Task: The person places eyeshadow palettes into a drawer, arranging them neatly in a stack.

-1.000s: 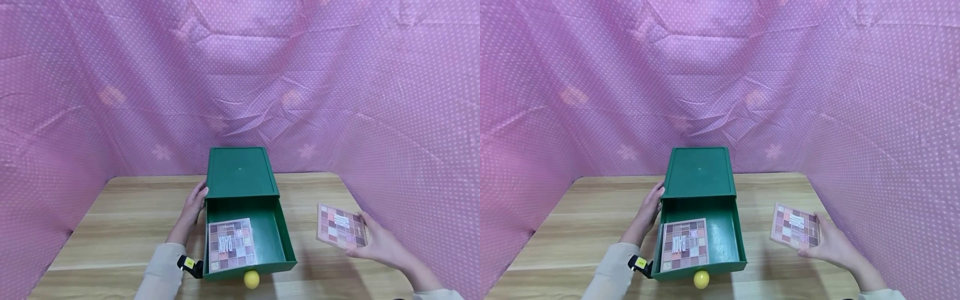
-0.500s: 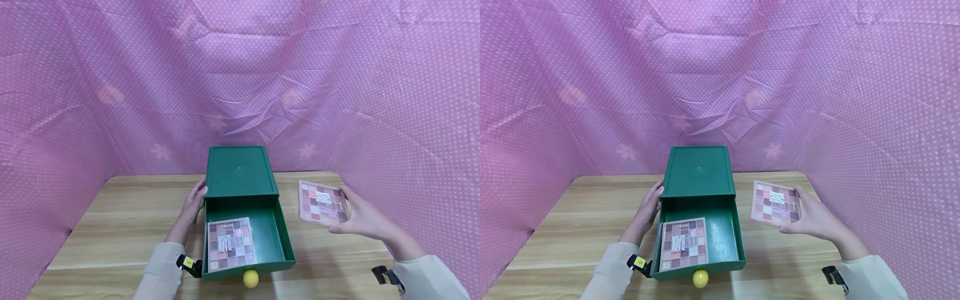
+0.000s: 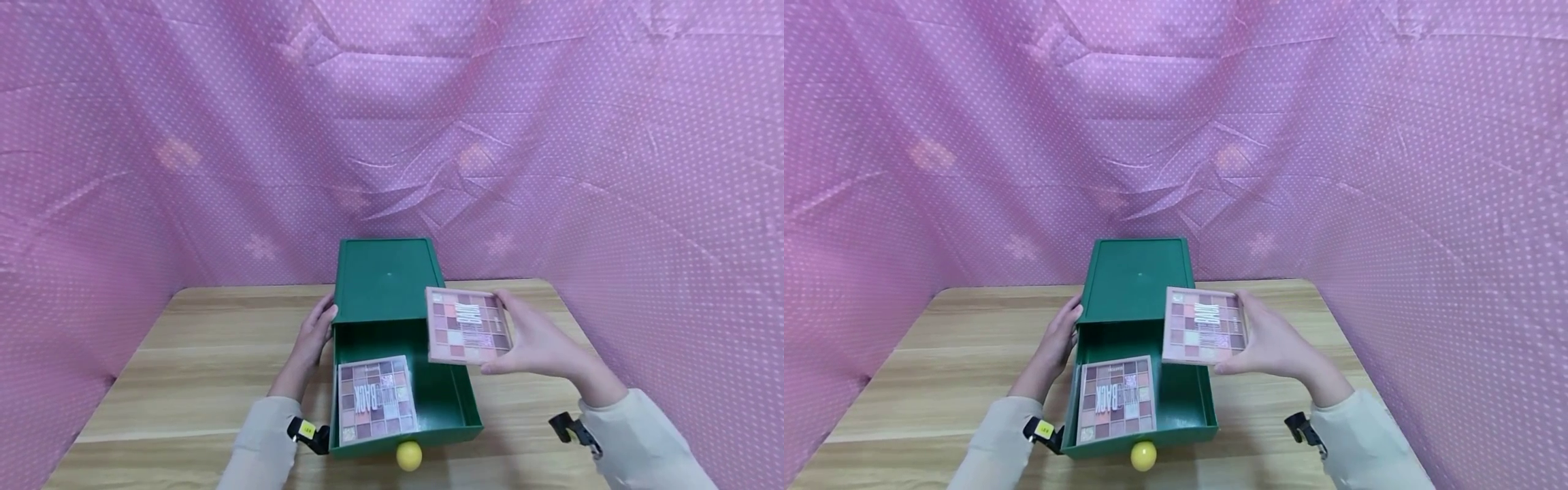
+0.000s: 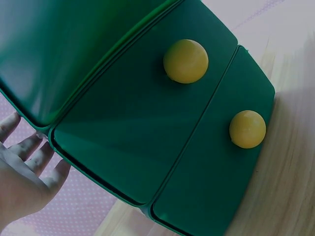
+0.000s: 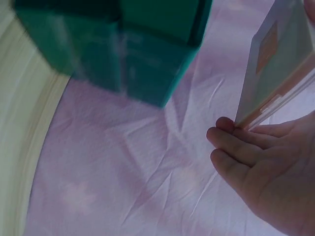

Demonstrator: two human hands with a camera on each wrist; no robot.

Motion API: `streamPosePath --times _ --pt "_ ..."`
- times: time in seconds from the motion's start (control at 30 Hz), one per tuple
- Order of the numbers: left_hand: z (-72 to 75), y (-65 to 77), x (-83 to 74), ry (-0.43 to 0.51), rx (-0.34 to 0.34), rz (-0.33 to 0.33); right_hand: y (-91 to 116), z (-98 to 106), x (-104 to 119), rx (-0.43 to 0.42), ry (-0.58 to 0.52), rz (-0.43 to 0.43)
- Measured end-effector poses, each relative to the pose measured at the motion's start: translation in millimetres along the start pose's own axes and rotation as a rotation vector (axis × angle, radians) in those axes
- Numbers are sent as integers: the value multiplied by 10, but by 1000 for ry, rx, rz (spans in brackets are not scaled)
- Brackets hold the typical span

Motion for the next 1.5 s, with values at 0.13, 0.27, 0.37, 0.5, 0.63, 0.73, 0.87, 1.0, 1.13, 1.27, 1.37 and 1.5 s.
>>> streamPosePath --times 0.13,0.27,0.37,0.5,0.63,0.73,0.87,1.0,1.13,1.27,1.37,1.5 --pt "-10 16 -2 -6 6 -3 -27 -119 189 13 -31 -13" --pt "-10 9 6 -5 8 -8 -33 -255 350 58 -81 -26" --pt "-8 -4 10 5 10 -15 -39 -369 430 91 -105 -36" --pt "-5 -7 8 14 10 -20 -30 -531 492 127 -102 -40" --pt "-4 -6 -1 9 5 -19 -10 -676 523 165 -101 -41" --pt "-4 -7 -8 12 1 -19 -1 -765 539 182 -92 -33" --pt "1 -5 -8 20 -1 -15 6 -869 551 210 -73 -27" --pt "8 -6 -12 15 4 -10 9 -952 558 243 -59 -32" --pt "13 -5 -16 7 14 -8 3 -1026 573 271 -44 -19" --pt "16 -10 -13 4 10 -3 -4 -1084 586 292 -44 -4" --pt "18 -18 -11 13 9 -9 -4 -1115 595 305 -43 2" --pt "15 -22 -9 16 8 -11 5 -1144 604 321 -26 7"
Point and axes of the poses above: each hand's wrist, its own y-axis away from the middle knuckle, its own z-axis out of the back of the hand, x = y × z, the point moved 2 cm from there along -y, towards the middle knuckle, and after that the axes turned 11 degrees about -x, right-handed, at the moved point
